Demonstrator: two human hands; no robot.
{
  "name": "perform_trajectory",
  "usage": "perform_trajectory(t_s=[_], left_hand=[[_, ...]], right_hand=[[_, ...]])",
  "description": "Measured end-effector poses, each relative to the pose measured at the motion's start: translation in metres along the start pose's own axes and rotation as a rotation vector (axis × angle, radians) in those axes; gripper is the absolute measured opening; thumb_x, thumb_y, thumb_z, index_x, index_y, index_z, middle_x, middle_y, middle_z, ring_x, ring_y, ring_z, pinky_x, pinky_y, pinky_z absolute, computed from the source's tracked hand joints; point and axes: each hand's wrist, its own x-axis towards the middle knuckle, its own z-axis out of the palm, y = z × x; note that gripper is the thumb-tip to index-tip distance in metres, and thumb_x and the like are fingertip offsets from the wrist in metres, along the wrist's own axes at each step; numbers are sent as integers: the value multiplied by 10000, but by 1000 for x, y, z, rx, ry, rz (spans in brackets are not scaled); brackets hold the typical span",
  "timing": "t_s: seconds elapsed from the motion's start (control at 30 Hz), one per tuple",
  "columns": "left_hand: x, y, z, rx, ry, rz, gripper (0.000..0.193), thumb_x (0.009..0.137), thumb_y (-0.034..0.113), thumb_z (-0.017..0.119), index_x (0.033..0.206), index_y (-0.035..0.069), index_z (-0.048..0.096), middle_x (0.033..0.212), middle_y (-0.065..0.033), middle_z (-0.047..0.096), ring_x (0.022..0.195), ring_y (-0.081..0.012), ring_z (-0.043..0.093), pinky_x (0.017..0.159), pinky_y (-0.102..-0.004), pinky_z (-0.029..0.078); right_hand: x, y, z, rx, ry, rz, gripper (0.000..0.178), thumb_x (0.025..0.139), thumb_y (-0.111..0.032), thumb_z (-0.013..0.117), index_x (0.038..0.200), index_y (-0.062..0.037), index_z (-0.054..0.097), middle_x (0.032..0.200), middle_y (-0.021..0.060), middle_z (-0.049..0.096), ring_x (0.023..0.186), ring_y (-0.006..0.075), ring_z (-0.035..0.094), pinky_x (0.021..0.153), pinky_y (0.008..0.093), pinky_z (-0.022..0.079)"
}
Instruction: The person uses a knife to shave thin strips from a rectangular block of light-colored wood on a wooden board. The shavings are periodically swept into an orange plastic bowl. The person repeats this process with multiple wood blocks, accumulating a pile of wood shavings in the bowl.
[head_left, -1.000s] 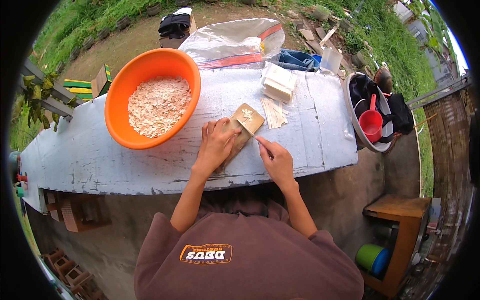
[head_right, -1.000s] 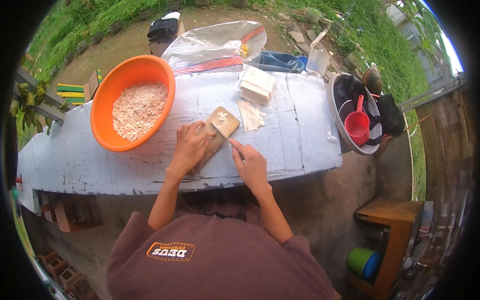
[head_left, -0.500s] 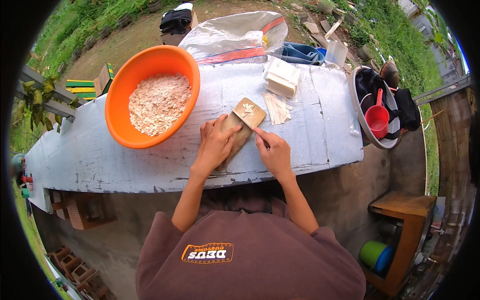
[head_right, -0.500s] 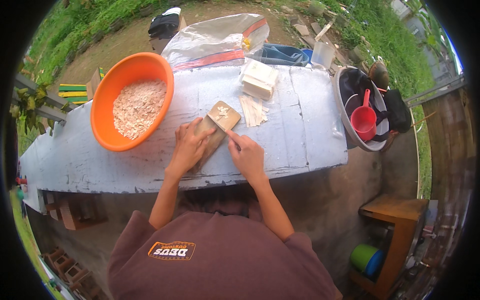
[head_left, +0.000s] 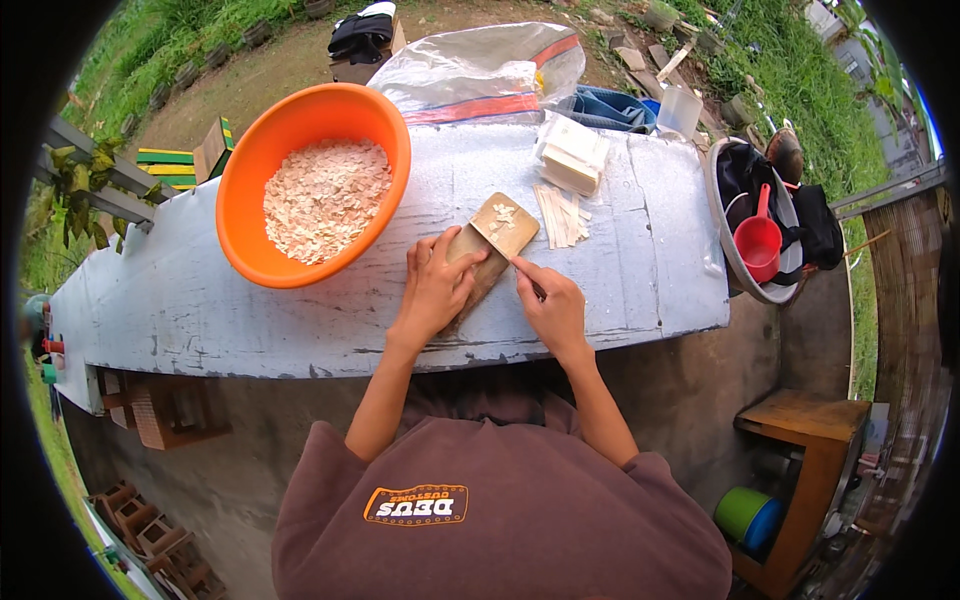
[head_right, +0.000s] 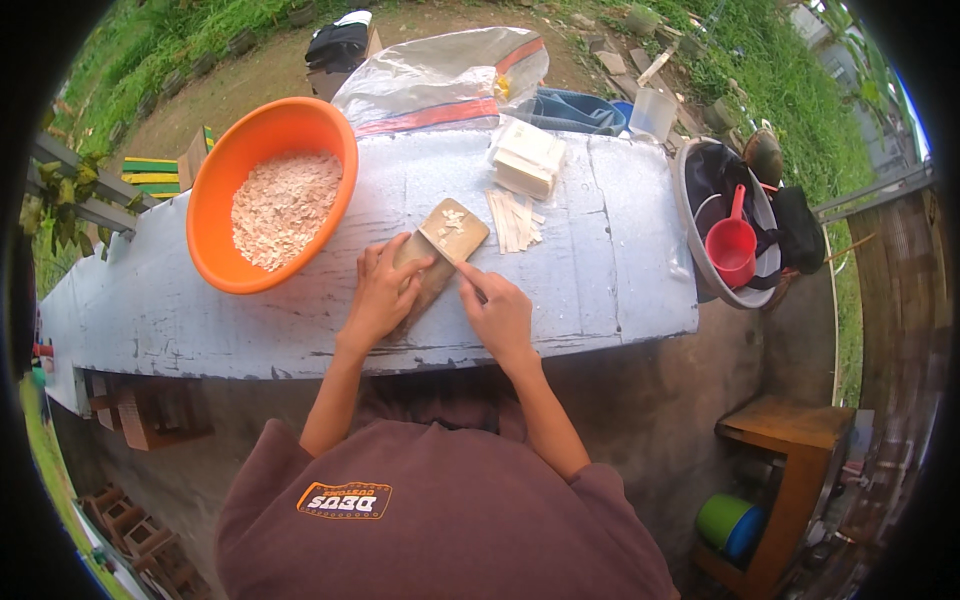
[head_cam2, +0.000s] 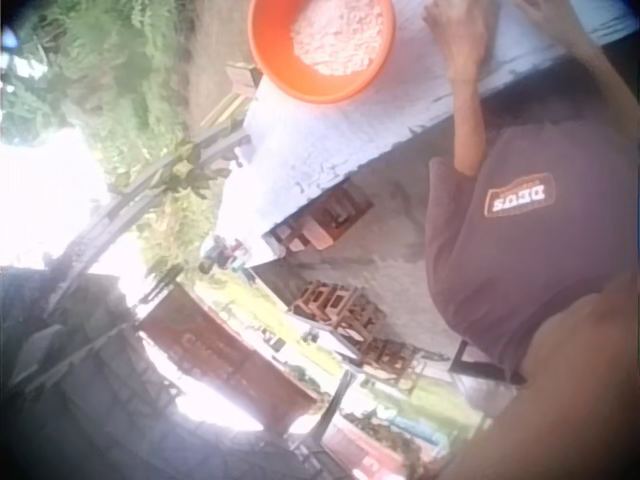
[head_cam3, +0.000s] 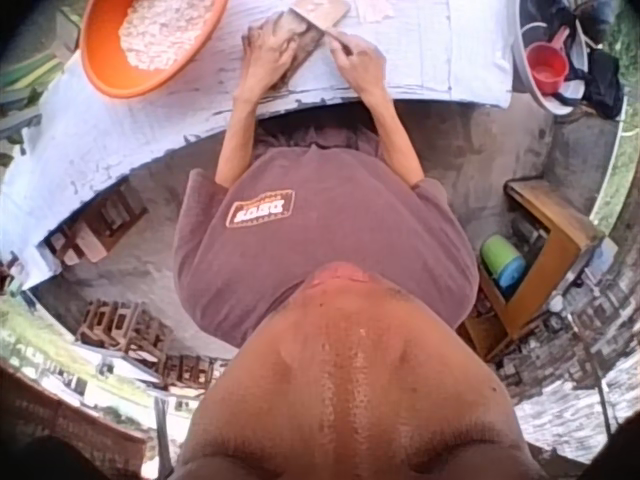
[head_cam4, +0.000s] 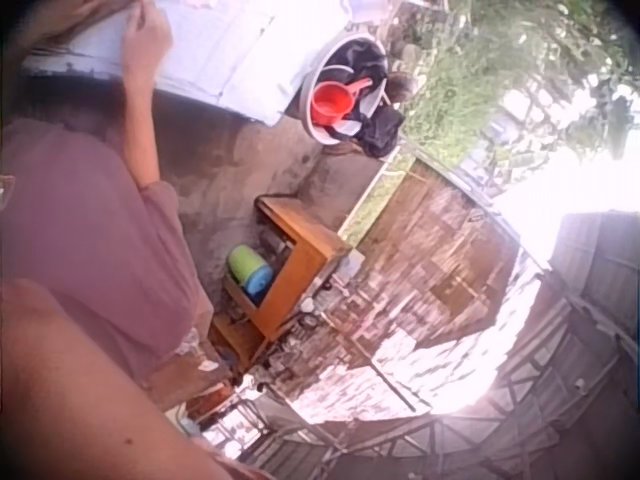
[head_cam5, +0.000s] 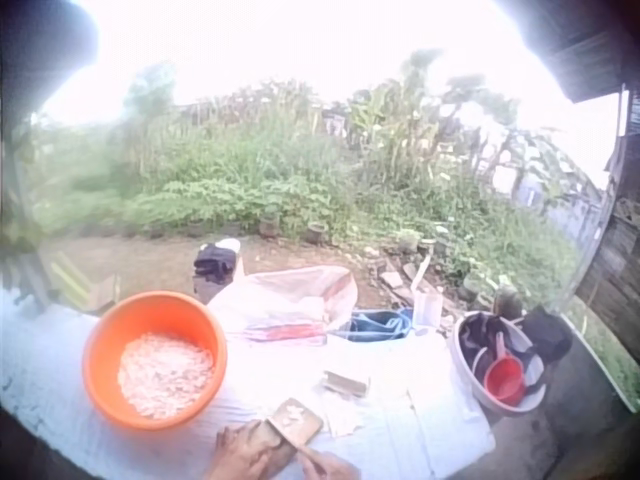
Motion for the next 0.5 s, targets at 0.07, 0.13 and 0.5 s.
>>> perform_trajectory(t_s=[0.07,0.13,0.5], left_hand=[[-1,-1,2,-23,17,-9,285,932,133,685,1200,182,773,1526,-119,516,1332,-314,436,1160,-456,335],[0,-2,4,-44,22,-20,267,931,135,687,1179,178,774,1521,-114,522,1331,-311,439,1161,-453,334],[-3,-3,1,-53,9,-36,232,931,141,687,1140,179,780,1523,-101,525,1339,-299,433,1161,-452,328]], right_hand=[[-4,-2,-5,16,-20,15,278,957,-181,692,1220,-187,783,690,109,603,634,297,615,612,427,492],[-8,-3,-9,13,-53,19,274,960,-186,687,1217,-185,784,691,112,605,637,300,616,617,431,493],[-6,-7,-3,44,-57,39,266,965,-185,680,1210,-172,785,739,124,655,665,316,644,638,427,508]])
